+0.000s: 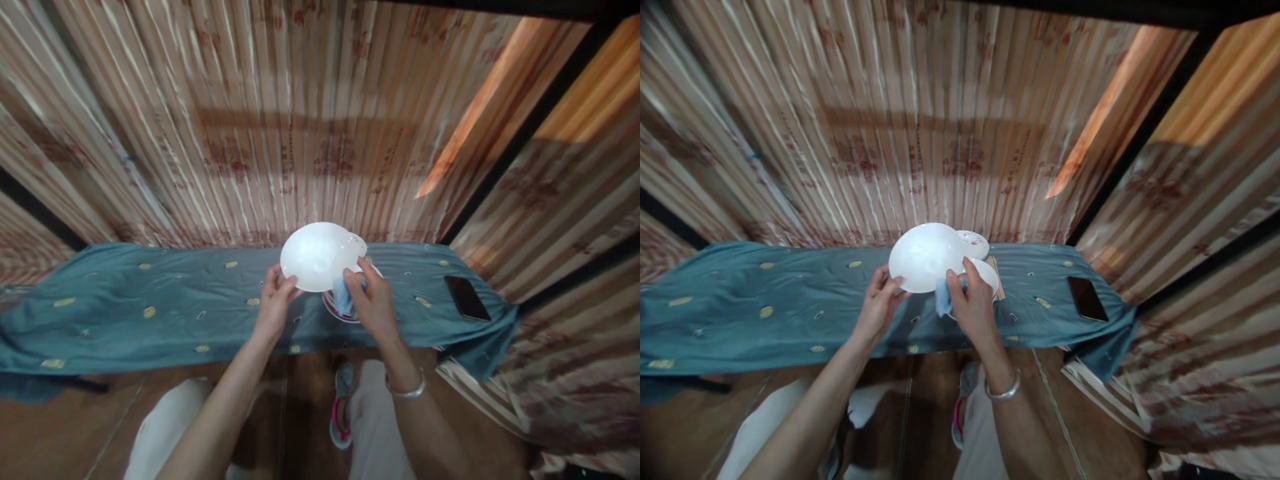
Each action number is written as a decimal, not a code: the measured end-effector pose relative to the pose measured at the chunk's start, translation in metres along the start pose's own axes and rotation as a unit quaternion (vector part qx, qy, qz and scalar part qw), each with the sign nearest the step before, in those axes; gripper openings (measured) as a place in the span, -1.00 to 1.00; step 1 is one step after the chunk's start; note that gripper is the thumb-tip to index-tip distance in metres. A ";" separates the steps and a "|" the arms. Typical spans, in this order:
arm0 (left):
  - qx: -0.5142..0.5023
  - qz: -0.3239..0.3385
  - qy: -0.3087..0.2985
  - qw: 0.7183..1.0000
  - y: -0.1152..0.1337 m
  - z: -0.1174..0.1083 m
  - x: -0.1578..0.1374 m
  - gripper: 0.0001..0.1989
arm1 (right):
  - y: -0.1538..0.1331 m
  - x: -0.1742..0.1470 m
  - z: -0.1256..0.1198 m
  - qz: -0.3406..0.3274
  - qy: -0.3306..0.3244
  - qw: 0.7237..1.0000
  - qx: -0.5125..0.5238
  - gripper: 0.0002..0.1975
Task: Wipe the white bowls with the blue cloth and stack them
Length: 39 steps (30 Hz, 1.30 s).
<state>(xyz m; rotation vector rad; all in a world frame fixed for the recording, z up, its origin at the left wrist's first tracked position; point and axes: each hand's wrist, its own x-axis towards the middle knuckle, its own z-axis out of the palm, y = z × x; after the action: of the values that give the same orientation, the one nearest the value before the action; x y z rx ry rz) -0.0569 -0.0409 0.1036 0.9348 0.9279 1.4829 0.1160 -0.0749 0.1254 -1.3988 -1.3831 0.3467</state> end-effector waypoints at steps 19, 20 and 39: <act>0.319 0.139 -0.091 0.933 -0.070 0.036 0.009 -0.67 | 0.065 0.001 -0.048 0.060 -0.016 0.990 -0.127 -0.56; 0.331 0.142 -0.093 0.928 -0.071 0.035 0.011 -0.67 | 0.066 0.002 -0.048 0.066 -0.022 0.989 -0.128 -0.55; 0.281 0.079 -0.093 0.952 -0.090 0.036 0.018 -0.31 | 0.079 0.009 -0.046 0.068 -0.047 0.985 -0.153 -0.53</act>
<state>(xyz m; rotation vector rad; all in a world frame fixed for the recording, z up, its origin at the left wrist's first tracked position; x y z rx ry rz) 0.0086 -0.0125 0.0352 1.5658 1.1815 1.2480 0.1971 -0.0671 0.0825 -1.7548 -1.4650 0.3014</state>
